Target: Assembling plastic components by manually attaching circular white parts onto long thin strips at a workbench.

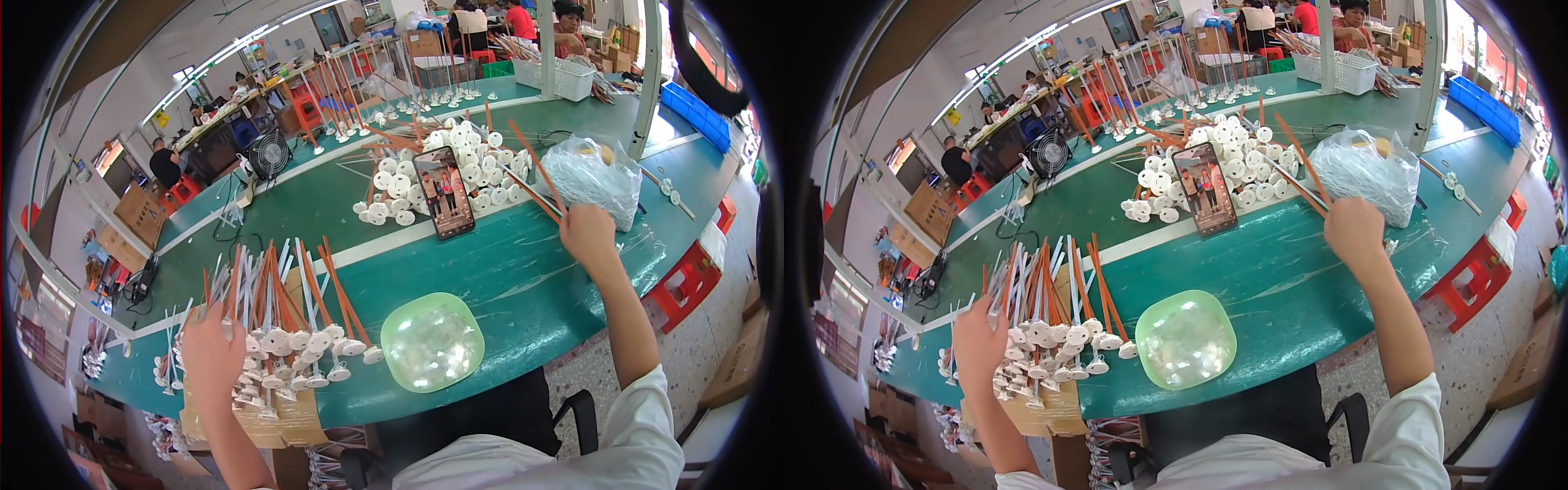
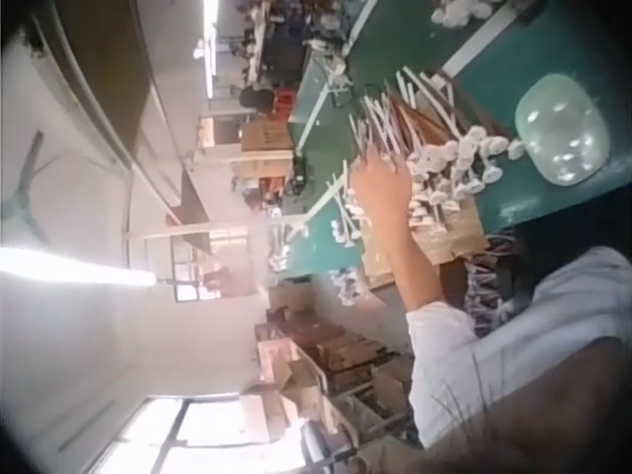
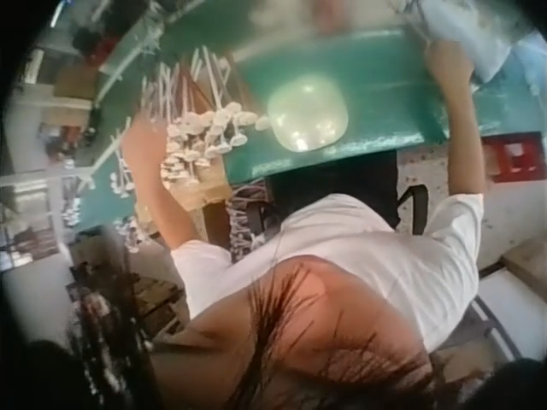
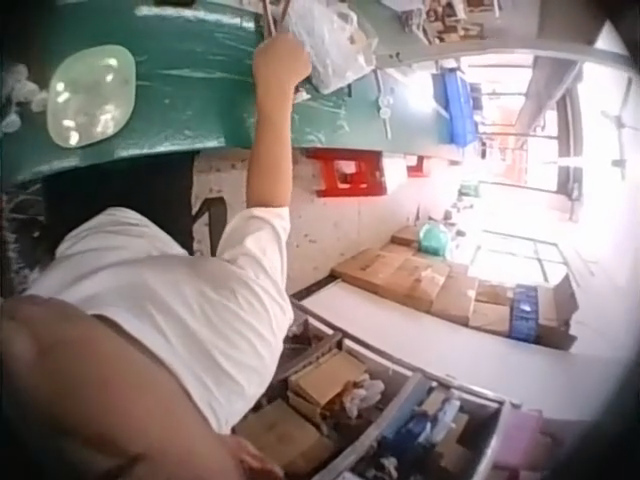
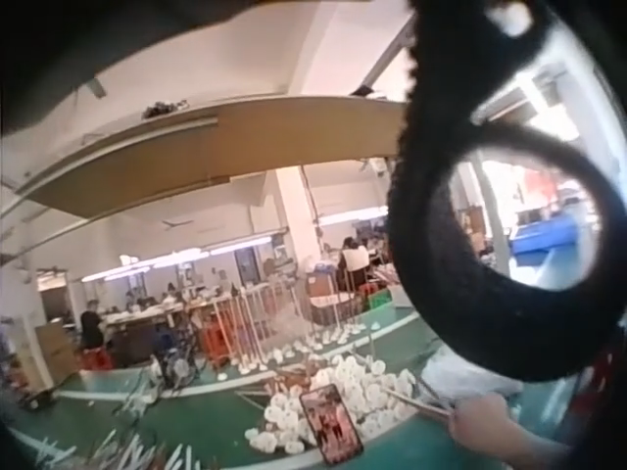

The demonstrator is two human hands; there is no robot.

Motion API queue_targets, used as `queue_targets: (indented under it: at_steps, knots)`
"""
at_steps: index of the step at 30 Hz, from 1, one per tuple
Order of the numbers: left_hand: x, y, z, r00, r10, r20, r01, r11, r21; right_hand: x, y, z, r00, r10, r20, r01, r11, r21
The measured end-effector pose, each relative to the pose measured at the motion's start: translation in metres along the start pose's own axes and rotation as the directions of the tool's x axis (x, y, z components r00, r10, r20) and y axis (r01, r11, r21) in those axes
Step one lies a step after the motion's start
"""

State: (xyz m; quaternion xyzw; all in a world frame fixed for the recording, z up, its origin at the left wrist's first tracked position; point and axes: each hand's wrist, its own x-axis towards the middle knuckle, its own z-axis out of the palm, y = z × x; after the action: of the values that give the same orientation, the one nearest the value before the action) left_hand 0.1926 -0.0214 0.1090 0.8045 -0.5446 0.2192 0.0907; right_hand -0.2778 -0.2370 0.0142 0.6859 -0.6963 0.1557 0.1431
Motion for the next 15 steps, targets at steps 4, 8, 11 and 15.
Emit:
queue_targets:
  at_steps: [4,8,11,15]
  knots:
    - [0.002,0.009,0.009,0.989,-0.076,0.130,0.056,0.988,0.146,0.001,0.008,-0.020,0.987,-0.032,-0.155,0.092,0.915,0.393]
    - [-0.005,0.031,0.001,0.952,0.184,-0.243,-0.167,0.982,0.091,-0.009,-0.030,-0.041,0.992,-0.129,0.004,0.062,0.506,0.860]
    - [-0.002,0.088,0.013,0.902,0.385,-0.193,-0.423,0.704,-0.571,-0.022,-0.071,-0.048,0.913,-0.384,0.138,-0.071,0.184,0.980]
    - [0.000,0.147,0.055,0.815,0.579,-0.034,-0.243,0.288,-0.926,-0.035,-0.134,-0.040,0.814,-0.563,0.141,-0.213,-0.064,0.975]
